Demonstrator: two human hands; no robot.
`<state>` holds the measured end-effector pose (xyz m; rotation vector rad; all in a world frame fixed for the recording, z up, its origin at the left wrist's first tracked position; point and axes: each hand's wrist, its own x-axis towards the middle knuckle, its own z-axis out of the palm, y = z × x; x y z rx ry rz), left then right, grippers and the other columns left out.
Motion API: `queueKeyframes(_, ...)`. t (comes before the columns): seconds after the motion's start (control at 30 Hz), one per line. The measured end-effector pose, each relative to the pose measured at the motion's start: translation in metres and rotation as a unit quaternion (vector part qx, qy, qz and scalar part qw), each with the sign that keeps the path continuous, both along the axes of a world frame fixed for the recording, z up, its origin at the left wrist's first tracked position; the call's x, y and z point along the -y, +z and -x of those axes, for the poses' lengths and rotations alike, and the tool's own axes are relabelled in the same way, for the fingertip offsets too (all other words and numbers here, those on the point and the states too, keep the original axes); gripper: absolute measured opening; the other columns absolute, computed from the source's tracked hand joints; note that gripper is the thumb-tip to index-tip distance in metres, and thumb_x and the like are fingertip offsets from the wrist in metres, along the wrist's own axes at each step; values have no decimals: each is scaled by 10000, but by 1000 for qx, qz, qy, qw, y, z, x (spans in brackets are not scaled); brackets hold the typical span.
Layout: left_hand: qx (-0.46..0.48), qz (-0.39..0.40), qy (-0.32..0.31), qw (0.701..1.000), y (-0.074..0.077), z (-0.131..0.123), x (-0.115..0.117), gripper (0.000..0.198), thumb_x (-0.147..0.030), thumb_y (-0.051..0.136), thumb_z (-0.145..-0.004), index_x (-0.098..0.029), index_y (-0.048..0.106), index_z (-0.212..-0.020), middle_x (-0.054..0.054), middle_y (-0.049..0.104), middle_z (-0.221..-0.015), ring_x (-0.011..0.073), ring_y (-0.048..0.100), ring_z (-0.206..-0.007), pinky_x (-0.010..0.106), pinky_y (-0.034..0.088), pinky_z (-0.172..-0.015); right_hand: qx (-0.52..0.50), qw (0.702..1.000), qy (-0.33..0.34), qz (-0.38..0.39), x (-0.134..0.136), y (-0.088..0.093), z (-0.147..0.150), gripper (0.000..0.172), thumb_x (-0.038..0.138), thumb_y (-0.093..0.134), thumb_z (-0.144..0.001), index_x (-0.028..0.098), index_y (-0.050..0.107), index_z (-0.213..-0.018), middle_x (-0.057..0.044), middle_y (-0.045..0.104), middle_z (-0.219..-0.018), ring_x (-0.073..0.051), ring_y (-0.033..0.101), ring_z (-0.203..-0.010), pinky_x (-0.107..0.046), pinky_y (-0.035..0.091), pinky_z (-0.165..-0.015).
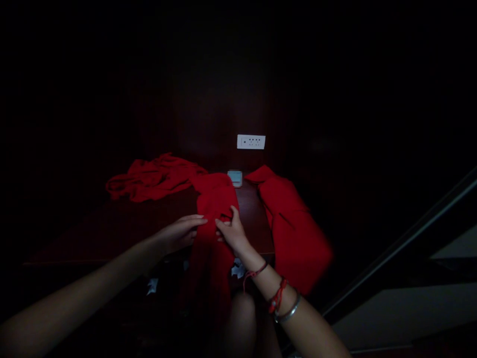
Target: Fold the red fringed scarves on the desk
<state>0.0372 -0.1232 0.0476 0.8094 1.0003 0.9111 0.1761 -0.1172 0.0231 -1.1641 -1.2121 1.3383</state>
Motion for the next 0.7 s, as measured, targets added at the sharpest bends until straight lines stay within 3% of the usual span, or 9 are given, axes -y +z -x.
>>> queueKeyframes(0.13,-2,-1,30,1000,10,-7,-4,121,-85,543,-674,-156,488,-756,2,585,-654,116,575,-580,238,466,-564,-73,996,-14,47,6,15,0,579,324,540,-681,261,248,-1177,58,496,-669,-57,474,-468,-167,392,-403)
queueKeyframes(0.27,2,-7,38,999,18,-13,-9,104,-56,481,-716,-159,480,-721,-1,560,-638,101,566,-605,224,466,-615,-81,994,-1,73,3,29,-6,539,193,541,-667,265,298,-1142,55,511,-683,-51,461,-459,-153,370,-402)
queueKeyframes(0.37,-30,7,48,998,11,-13,-11,136,-71,389,-766,-148,481,-702,7,530,-609,90,543,-594,211,453,-628,-94,990,-16,106,-4,35,-10,511,157,488,-692,248,292,-1155,10,544,-761,-81,513,-544,-191,426,-475)
queueKeyframes(0.43,-119,-48,2,992,-1,-11,-10,124,-87,389,-760,-148,494,-734,11,534,-643,102,533,-611,231,441,-636,-94,989,-13,112,-7,35,-13,517,144,472,-694,248,282,-1164,-6,549,-793,-97,530,-593,-209,444,-506)
queueKeyframes(0.5,-276,-190,-59,940,-15,-8,-9,89,-144,445,-740,-164,525,-773,10,536,-690,132,521,-673,261,418,-674,-93,991,1,100,-8,33,-16,561,112,478,-666,263,272,-1165,12,542,-787,-98,531,-611,-212,449,-529)
queueKeyframes(0.6,-486,-384,-112,777,-31,-3,-10,198,-296,476,-748,-191,567,-889,25,521,-737,178,483,-768,292,371,-739,-75,995,11,61,-10,27,-25,601,68,474,-620,260,280,-1156,48,510,-714,-85,513,-578,-207,445,-550)
queueKeyframes(0.63,-523,-417,-124,733,-34,-2,-12,268,-338,462,-759,-196,557,-966,36,519,-778,189,471,-798,299,359,-755,-57,997,8,43,-10,25,-29,589,61,469,-613,249,299,-1145,55,493,-684,-79,501,-560,-202,440,-548)
queueKeyframes(0.7,-563,-450,-156,675,-38,0,-16,376,-378,423,-784,-204,488,-1111,56,504,-872,196,458,-839,300,348,-772,-9,1000,-9,9,-11,21,-37,549,50,457,-605,224,344,-1113,62,462,-642,-70,474,-533,-185,426,-537)
